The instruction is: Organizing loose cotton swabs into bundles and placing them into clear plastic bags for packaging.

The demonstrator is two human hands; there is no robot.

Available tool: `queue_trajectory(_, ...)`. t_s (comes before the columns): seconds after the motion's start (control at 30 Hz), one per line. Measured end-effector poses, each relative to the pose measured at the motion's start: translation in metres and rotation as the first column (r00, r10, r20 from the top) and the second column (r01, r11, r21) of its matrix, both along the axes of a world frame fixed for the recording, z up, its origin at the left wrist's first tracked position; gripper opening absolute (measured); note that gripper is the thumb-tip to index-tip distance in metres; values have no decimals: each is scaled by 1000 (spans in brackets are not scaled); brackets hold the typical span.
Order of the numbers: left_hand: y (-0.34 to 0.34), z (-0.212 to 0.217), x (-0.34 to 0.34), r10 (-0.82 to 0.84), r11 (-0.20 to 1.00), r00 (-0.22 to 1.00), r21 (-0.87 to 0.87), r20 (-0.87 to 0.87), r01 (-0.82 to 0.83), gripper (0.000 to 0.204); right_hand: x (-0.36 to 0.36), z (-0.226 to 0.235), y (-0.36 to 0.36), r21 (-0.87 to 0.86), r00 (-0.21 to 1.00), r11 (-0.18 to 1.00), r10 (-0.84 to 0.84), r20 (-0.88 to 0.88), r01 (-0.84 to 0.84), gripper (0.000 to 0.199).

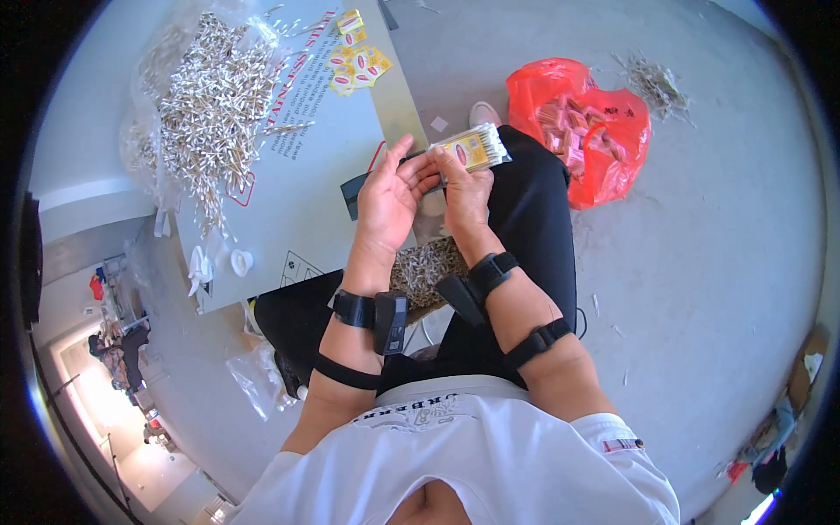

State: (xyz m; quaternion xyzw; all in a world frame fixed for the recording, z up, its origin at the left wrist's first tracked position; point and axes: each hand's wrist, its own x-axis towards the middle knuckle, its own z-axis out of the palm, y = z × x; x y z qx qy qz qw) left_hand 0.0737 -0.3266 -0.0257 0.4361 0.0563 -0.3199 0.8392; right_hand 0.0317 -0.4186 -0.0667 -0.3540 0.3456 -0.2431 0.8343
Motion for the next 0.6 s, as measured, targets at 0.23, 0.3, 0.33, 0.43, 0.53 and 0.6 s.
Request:
queue_trajectory(0.23,12,10,-9,-20,921,946,374,322,-108,37,1,14,-35,4,975,975,-220,36,220,25)
queue_trajectory(0.3,17,17,-13,-28,892,914,423,404,-160,31,-3,39,-43,9,984,984,-178,21,178,21)
queue_trajectory(0.33,19,22,-16,-69,865,829,447,556,-228,29,-7,38,-46,7,984,985,-175,26,175,21)
queue_trajectory(0.43,23,51,-18,-263,792,498,479,826,-377,33,-20,57,-48,564,970,792,232,79,-235,12)
queue_trajectory(0.53,31,75,-23,-487,722,199,520,851,-456,41,-32,53,-35,730,874,510,416,253,-454,12)
queue_trajectory(0.6,40,80,-23,-569,733,34,526,821,-432,39,-34,55,-22,758,848,442,455,270,-479,13)
